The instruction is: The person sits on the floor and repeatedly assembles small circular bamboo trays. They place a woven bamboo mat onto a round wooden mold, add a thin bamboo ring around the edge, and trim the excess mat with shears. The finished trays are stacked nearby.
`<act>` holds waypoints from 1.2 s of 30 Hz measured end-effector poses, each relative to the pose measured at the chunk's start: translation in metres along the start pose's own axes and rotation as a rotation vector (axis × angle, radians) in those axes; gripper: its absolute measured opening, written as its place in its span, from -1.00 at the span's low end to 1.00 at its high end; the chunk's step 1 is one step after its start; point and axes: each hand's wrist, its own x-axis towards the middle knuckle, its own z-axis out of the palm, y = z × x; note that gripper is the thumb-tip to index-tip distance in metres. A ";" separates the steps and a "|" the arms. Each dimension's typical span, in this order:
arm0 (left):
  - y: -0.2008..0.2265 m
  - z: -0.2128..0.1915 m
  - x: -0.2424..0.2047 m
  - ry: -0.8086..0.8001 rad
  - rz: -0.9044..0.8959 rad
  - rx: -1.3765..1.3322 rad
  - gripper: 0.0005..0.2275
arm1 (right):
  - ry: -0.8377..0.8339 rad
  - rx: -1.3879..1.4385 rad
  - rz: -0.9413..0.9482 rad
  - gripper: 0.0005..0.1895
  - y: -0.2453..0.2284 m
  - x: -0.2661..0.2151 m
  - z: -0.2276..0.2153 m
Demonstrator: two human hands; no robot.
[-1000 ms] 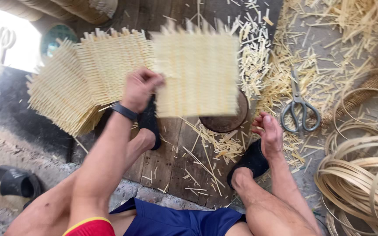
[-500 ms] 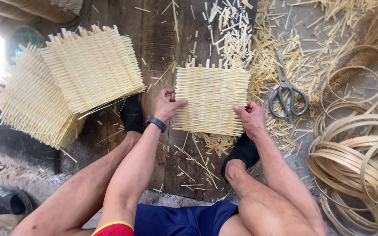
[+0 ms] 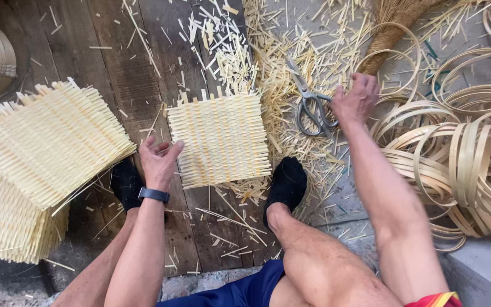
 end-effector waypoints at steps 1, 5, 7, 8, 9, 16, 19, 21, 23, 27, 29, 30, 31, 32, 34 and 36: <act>0.004 -0.001 -0.003 0.045 0.055 -0.012 -0.22 | -0.037 -0.164 -0.079 -0.50 0.017 0.009 -0.007; 0.027 0.000 -0.015 0.132 0.265 -0.009 -0.32 | -0.154 -0.269 -0.144 -0.84 0.036 0.016 -0.033; 0.047 -0.001 -0.027 0.109 0.363 0.046 -0.41 | -0.091 -0.046 -0.288 -0.86 0.016 0.010 -0.054; 0.060 0.001 -0.033 0.091 0.412 0.087 -0.47 | -0.059 0.067 -0.361 -0.87 0.003 0.006 -0.069; 0.076 0.005 -0.038 0.073 0.461 0.124 -0.52 | -0.176 0.285 -0.405 -0.87 -0.011 -0.002 -0.088; 0.172 0.032 -0.074 -0.482 0.779 -0.452 -0.69 | -1.005 1.113 -0.233 -0.81 -0.120 -0.066 -0.224; 0.178 0.014 -0.101 -0.591 0.396 -0.606 -0.65 | -0.787 0.944 -0.408 -0.75 -0.156 -0.082 -0.262; 0.176 0.009 -0.119 -0.665 0.197 -0.695 -0.73 | -0.369 0.578 -0.769 -0.64 -0.173 -0.097 -0.274; 0.170 0.010 -0.137 -0.698 0.077 -0.742 -0.73 | -0.234 0.513 -1.027 -0.63 -0.193 -0.112 -0.274; 0.171 -0.004 -0.160 -0.703 -0.016 -0.719 -0.63 | -0.221 0.473 -0.999 -0.84 -0.219 -0.137 -0.273; 0.172 -0.015 -0.162 -0.784 -0.118 -0.694 -0.51 | -0.208 0.504 -1.136 -0.84 -0.226 -0.146 -0.272; 0.178 -0.015 -0.156 -0.861 -0.183 -0.685 -0.43 | -0.205 0.520 -1.205 -0.83 -0.230 -0.152 -0.270; 0.180 -0.016 -0.153 -0.937 -0.252 -0.678 -0.34 | -0.175 0.462 -1.247 -0.86 -0.235 -0.158 -0.267; 0.179 -0.015 -0.154 -0.929 -0.238 -0.646 -0.37 | -0.144 0.404 -1.289 -0.89 -0.240 -0.165 -0.263; 0.178 -0.011 -0.155 -0.918 -0.205 -0.579 -0.36 | -0.082 0.336 -1.330 -0.90 -0.246 -0.174 -0.260; 0.173 -0.006 -0.156 -0.831 -0.177 -0.588 -0.37 | -0.028 0.319 -1.318 -0.85 -0.250 -0.179 -0.255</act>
